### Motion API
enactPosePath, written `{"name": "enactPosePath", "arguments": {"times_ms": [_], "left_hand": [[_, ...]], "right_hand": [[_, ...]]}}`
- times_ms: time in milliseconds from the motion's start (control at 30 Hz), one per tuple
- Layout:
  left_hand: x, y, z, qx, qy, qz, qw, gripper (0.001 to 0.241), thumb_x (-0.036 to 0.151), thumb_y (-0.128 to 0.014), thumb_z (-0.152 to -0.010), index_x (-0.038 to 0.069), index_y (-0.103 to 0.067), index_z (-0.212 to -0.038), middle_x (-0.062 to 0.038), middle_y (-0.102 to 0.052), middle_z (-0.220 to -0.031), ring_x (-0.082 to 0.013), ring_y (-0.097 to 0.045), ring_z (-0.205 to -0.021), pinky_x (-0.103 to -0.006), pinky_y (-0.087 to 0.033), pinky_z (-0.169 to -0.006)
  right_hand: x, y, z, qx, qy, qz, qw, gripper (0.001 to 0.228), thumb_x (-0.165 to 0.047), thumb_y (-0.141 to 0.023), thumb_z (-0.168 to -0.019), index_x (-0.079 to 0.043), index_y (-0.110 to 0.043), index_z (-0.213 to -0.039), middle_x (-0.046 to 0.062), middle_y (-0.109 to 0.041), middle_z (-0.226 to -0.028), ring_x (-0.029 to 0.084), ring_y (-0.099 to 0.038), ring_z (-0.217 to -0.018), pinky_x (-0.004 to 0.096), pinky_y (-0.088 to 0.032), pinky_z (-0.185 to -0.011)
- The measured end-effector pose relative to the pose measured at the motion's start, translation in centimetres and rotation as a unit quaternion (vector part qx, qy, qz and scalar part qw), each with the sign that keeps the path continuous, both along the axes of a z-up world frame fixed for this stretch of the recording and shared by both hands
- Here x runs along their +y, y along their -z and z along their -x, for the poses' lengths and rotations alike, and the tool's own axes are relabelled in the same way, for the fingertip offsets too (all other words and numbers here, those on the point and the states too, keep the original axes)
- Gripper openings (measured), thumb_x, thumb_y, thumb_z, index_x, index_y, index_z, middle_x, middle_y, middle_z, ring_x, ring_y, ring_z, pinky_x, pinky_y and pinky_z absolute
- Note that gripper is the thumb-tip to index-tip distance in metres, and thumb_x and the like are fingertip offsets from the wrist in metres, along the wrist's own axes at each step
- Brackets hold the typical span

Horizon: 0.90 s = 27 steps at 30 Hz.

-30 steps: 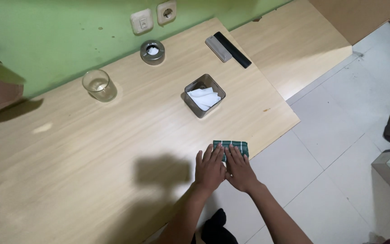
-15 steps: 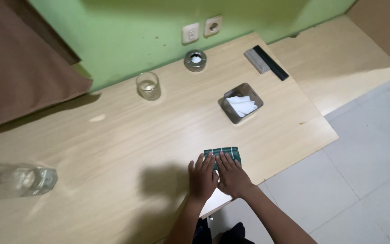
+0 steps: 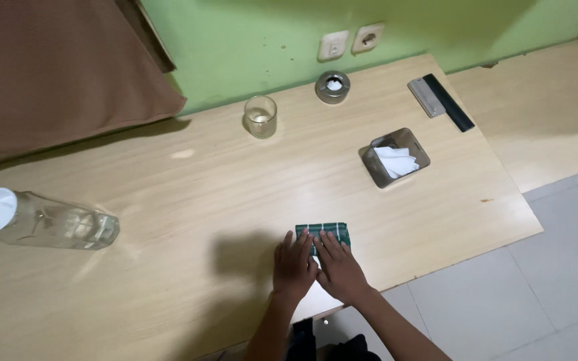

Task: The person folds a green and white checkered cloth on a wooden table. They then pick up a wooden coaster from the floor and place it on the table next to the folded cloth.

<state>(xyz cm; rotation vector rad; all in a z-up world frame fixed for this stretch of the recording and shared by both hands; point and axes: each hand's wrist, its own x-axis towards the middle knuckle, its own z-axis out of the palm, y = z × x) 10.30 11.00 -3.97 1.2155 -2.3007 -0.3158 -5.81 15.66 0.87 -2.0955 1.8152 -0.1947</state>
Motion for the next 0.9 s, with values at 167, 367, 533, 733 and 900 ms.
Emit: {"name": "enactPosePath", "arguments": {"times_ms": [167,367,533,733,900], "left_hand": [[-0.4,-2.2,1.0,-0.004,0.061,-0.033,0.998,0.068,0.023,-0.064,-0.091,0.010,-0.042,-0.153,-0.016,-0.038,-0.163,-0.0361,-0.035,-0.148,-0.0614,-0.030,-0.114],[-1.8,-2.8,1.8,-0.048,0.103,-0.060,0.992,0.072,0.027,-0.063,-0.089,0.012,-0.039,-0.155,-0.017,-0.033,-0.164,-0.0360,-0.031,-0.151,-0.0642,-0.026,-0.116],[-1.6,-2.6,1.5,-0.032,0.089,-0.064,0.993,0.070,0.028,-0.063,-0.089,0.012,-0.042,-0.154,-0.016,-0.035,-0.164,-0.0352,-0.032,-0.152,-0.0633,-0.026,-0.117],[-1.7,-3.1,1.4,-0.040,0.074,-0.083,0.993,0.066,0.030,-0.063,-0.091,0.013,-0.045,-0.152,-0.012,-0.037,-0.163,-0.0317,-0.031,-0.152,-0.0593,-0.026,-0.120],[-2.0,-3.2,1.3,-0.075,0.097,-0.123,0.985,0.066,0.033,-0.057,-0.094,0.006,-0.041,-0.153,-0.012,-0.031,-0.166,-0.0296,-0.025,-0.154,-0.0557,-0.022,-0.121]], "right_hand": [[0.8,-0.7,4.4,-0.009,0.070,-0.015,0.997,0.074,-0.031,-0.060,-0.091,-0.008,-0.032,-0.156,0.019,-0.027,-0.165,0.036,-0.024,-0.153,0.053,-0.024,-0.120],[-2.3,-0.2,11.1,-0.001,0.173,-0.016,0.985,0.077,-0.032,-0.062,-0.090,-0.005,-0.033,-0.156,0.020,-0.026,-0.165,0.037,-0.022,-0.154,0.054,-0.023,-0.121],[-3.2,-0.3,11.0,-0.007,0.194,-0.013,0.981,0.077,-0.032,-0.061,-0.091,-0.002,-0.033,-0.156,0.024,-0.026,-0.165,0.040,-0.022,-0.154,0.055,-0.023,-0.121],[0.0,-0.8,5.2,-0.005,0.151,-0.014,0.988,0.080,-0.031,-0.064,-0.087,-0.001,-0.034,-0.155,0.024,-0.027,-0.163,0.040,-0.022,-0.153,0.055,-0.022,-0.121],[0.8,-0.9,3.3,0.016,0.108,-0.043,0.993,0.079,-0.032,-0.064,-0.087,-0.003,-0.033,-0.154,0.022,-0.025,-0.165,0.038,-0.021,-0.154,0.056,-0.022,-0.121]]}}
